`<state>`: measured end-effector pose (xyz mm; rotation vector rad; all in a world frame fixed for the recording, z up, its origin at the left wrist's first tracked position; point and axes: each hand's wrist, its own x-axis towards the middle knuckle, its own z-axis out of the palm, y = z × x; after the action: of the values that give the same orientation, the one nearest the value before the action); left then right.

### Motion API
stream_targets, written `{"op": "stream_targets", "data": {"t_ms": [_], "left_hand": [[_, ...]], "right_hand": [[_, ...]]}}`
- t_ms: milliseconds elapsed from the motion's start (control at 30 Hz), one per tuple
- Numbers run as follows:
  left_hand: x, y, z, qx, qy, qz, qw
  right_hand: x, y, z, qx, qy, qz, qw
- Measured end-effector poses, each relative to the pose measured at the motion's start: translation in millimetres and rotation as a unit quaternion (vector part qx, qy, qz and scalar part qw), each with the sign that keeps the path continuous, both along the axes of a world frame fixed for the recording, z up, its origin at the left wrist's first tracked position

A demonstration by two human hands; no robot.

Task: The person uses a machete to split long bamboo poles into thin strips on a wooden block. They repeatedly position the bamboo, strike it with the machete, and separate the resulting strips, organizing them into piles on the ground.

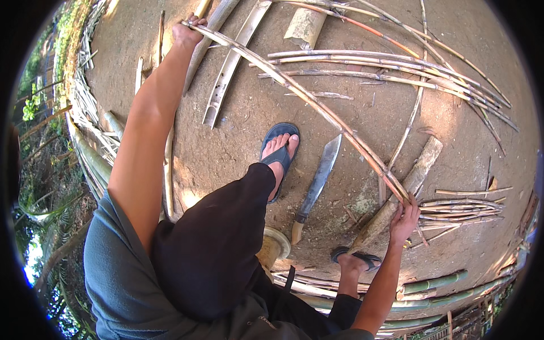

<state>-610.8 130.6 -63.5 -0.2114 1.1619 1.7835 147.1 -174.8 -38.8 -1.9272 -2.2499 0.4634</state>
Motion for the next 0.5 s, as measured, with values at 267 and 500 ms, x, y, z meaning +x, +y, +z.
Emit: {"op": "stream_targets", "data": {"t_ms": [267,500], "left_hand": [[-19.0,-6.9,-7.4,0.013,-0.003,-0.011,1.0],[-132.1,-3.9,-96.7,-0.098,0.093,-0.051,0.989]], "right_hand": [[-4.9,-7.3,-0.9,0.009,0.012,-0.022,1.0],[-0.6,0.1,-3.9,0.024,0.018,-0.051,0.998]]}}
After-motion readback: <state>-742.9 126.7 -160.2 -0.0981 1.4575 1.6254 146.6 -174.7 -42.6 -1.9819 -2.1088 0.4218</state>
